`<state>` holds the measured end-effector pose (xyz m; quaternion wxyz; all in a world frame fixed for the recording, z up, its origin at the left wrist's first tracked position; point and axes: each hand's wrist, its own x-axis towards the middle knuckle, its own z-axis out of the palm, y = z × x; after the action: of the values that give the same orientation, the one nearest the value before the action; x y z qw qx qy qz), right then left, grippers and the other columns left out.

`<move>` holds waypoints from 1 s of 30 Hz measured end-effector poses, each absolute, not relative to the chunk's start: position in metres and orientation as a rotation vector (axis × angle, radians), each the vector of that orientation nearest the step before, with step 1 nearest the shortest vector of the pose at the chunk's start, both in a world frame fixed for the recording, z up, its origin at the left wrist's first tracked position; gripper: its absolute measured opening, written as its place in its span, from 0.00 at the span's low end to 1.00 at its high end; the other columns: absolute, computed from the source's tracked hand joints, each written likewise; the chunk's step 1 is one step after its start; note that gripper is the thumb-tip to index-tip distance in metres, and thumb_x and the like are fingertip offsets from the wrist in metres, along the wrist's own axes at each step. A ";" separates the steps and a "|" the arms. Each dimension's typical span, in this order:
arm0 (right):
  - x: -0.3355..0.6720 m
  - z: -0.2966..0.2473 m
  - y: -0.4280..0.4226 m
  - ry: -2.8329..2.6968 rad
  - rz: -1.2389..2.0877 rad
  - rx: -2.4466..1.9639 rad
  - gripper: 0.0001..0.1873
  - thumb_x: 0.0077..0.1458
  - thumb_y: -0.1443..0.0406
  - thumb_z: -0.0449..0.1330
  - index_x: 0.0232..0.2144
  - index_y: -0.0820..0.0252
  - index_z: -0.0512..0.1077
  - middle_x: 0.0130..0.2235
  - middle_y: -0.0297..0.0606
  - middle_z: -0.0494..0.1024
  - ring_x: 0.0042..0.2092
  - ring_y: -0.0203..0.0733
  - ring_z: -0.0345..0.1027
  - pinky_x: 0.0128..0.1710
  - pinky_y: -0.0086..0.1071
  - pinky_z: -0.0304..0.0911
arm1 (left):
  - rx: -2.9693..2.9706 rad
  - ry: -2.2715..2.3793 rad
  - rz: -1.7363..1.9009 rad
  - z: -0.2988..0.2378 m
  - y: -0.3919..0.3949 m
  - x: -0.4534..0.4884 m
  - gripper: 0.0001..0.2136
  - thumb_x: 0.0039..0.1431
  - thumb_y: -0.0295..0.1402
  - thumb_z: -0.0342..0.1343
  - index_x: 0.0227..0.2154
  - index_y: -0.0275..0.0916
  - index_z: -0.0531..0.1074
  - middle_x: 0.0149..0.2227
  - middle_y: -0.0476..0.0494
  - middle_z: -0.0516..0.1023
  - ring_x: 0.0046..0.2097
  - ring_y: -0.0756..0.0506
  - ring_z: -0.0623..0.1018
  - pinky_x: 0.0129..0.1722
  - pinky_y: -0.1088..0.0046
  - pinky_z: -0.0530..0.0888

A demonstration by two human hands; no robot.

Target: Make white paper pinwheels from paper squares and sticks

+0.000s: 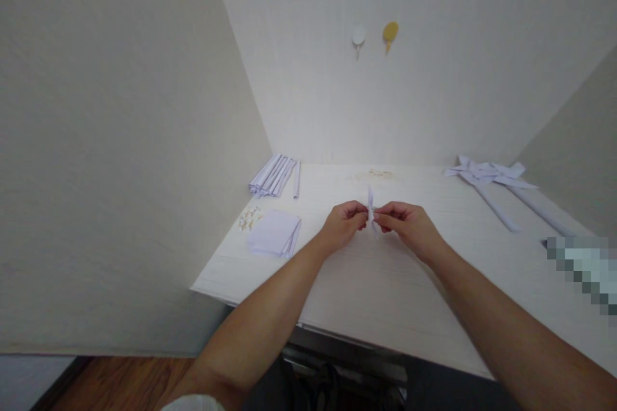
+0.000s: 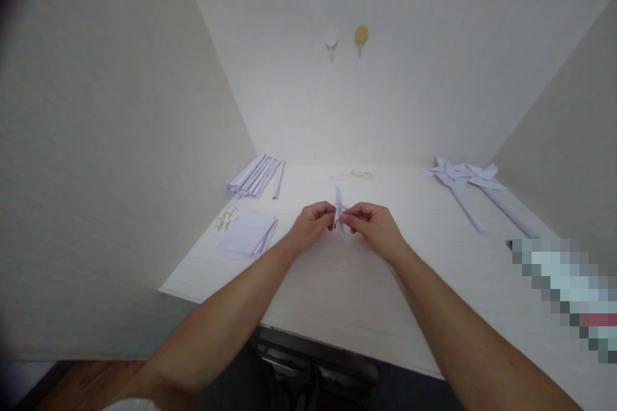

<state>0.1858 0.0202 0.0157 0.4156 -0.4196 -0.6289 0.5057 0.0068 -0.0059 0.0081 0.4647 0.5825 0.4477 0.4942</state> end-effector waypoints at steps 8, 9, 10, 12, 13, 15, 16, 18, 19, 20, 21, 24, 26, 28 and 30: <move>0.183 0.011 0.021 -1.547 1.321 -1.089 0.16 0.39 0.52 0.75 0.25 0.57 0.81 0.23 0.35 0.78 0.27 0.40 0.67 0.30 0.35 0.61 | 1.506 1.184 1.246 0.002 -0.007 0.006 0.04 0.58 0.31 0.57 0.28 0.38 0.74 0.28 0.51 0.74 0.32 0.50 0.71 0.35 0.73 0.68; 0.182 0.009 0.021 -1.536 1.327 -1.095 0.17 0.39 0.52 0.74 0.26 0.58 0.81 0.23 0.35 0.78 0.26 0.39 0.66 0.29 0.35 0.60 | 1.516 1.194 1.247 0.001 -0.008 0.007 0.05 0.58 0.32 0.57 0.29 0.38 0.74 0.28 0.50 0.75 0.32 0.49 0.71 0.35 0.73 0.68; 0.181 0.007 0.021 -1.528 1.336 -1.101 0.17 0.39 0.52 0.74 0.26 0.58 0.81 0.22 0.34 0.77 0.26 0.39 0.65 0.28 0.34 0.59 | 1.527 1.207 1.247 0.001 -0.009 0.007 0.05 0.59 0.32 0.57 0.29 0.38 0.74 0.29 0.50 0.75 0.32 0.49 0.72 0.34 0.73 0.67; 0.179 0.004 0.019 -1.518 1.355 -1.106 0.17 0.40 0.52 0.73 0.27 0.59 0.81 0.21 0.33 0.76 0.24 0.38 0.63 0.26 0.33 0.55 | 1.551 1.243 1.241 0.002 -0.013 0.008 0.05 0.59 0.32 0.57 0.30 0.37 0.74 0.29 0.50 0.75 0.32 0.49 0.72 0.34 0.73 0.67; 0.179 0.003 0.019 -1.517 1.368 -1.104 0.16 0.41 0.53 0.72 0.28 0.59 0.81 0.21 0.33 0.75 0.23 0.37 0.62 0.26 0.33 0.54 | 1.564 1.267 1.237 0.003 -0.015 0.008 0.05 0.59 0.33 0.57 0.30 0.37 0.74 0.28 0.50 0.75 0.32 0.49 0.72 0.33 0.73 0.67; 0.178 0.004 0.017 -1.520 1.396 -1.087 0.15 0.41 0.54 0.71 0.28 0.59 0.81 0.21 0.32 0.75 0.23 0.37 0.62 0.25 0.33 0.53 | 1.598 1.327 1.229 0.006 -0.020 0.009 0.06 0.60 0.33 0.56 0.30 0.38 0.74 0.28 0.51 0.74 0.31 0.49 0.71 0.33 0.73 0.67; 0.177 0.005 0.016 -1.523 1.412 -1.075 0.15 0.41 0.54 0.70 0.27 0.59 0.80 0.21 0.32 0.75 0.23 0.37 0.62 0.26 0.33 0.53 | 1.620 1.360 1.221 0.008 -0.022 0.010 0.06 0.61 0.33 0.56 0.30 0.38 0.74 0.27 0.51 0.74 0.31 0.49 0.71 0.33 0.73 0.67; 0.176 0.009 0.014 -1.532 1.444 -1.045 0.13 0.41 0.55 0.69 0.26 0.58 0.80 0.21 0.31 0.74 0.24 0.37 0.62 0.26 0.33 0.55 | 1.671 1.428 1.190 0.013 -0.025 0.010 0.07 0.61 0.33 0.55 0.30 0.38 0.75 0.28 0.52 0.74 0.31 0.49 0.71 0.33 0.73 0.67; 0.176 0.011 0.014 -1.536 1.458 -1.030 0.12 0.41 0.56 0.69 0.26 0.58 0.80 0.20 0.31 0.74 0.24 0.37 0.61 0.27 0.33 0.55 | 1.700 1.464 1.165 0.016 -0.026 0.009 0.07 0.61 0.33 0.54 0.30 0.38 0.75 0.28 0.51 0.75 0.31 0.49 0.72 0.33 0.73 0.67; 0.176 0.014 0.013 -1.541 1.471 -1.015 0.11 0.41 0.56 0.68 0.25 0.57 0.79 0.20 0.30 0.73 0.23 0.37 0.61 0.27 0.33 0.56 | 1.730 1.501 1.134 0.019 -0.027 0.009 0.07 0.61 0.33 0.54 0.30 0.38 0.75 0.28 0.51 0.75 0.31 0.49 0.72 0.32 0.73 0.67; 0.176 0.016 0.012 -1.546 1.484 -1.001 0.10 0.41 0.57 0.68 0.25 0.57 0.79 0.20 0.30 0.73 0.24 0.37 0.62 0.27 0.33 0.56 | 1.763 1.540 1.100 0.023 -0.028 0.008 0.07 0.61 0.33 0.54 0.30 0.38 0.75 0.28 0.51 0.75 0.31 0.48 0.72 0.32 0.73 0.67; 0.177 0.020 0.011 -1.546 1.526 -0.961 0.10 0.41 0.57 0.68 0.24 0.56 0.78 0.20 0.30 0.73 0.24 0.38 0.65 0.28 0.33 0.59 | 1.878 1.665 0.987 0.036 -0.031 0.004 0.08 0.62 0.34 0.54 0.29 0.38 0.75 0.27 0.50 0.76 0.30 0.48 0.72 0.30 0.73 0.65; 0.178 0.021 0.011 -1.526 1.563 -0.935 0.12 0.44 0.54 0.68 0.25 0.57 0.78 0.23 0.32 0.76 0.26 0.39 0.68 0.29 0.33 0.63 | 1.967 1.747 0.905 0.048 -0.034 0.002 0.09 0.62 0.35 0.54 0.30 0.39 0.76 0.28 0.48 0.78 0.31 0.47 0.73 0.30 0.72 0.65; 0.179 0.020 0.010 -1.495 1.604 -0.916 0.16 0.50 0.51 0.67 0.29 0.58 0.78 0.27 0.34 0.78 0.28 0.40 0.71 0.30 0.33 0.66 | 2.067 1.818 0.816 0.059 -0.037 0.002 0.09 0.63 0.36 0.55 0.31 0.39 0.76 0.30 0.46 0.79 0.33 0.45 0.75 0.32 0.71 0.67; 0.180 0.017 0.010 -1.467 1.642 -0.913 0.19 0.60 0.49 0.64 0.34 0.59 0.77 0.31 0.35 0.79 0.31 0.39 0.73 0.31 0.33 0.69 | 2.181 1.859 0.713 0.069 -0.041 0.003 0.09 0.63 0.36 0.55 0.32 0.39 0.77 0.34 0.42 0.81 0.36 0.42 0.77 0.36 0.69 0.70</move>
<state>0.1796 0.0095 0.0169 0.3698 -0.3560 -0.5718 0.6400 0.0032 -0.0407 0.0691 0.0942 0.7352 0.6268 0.2403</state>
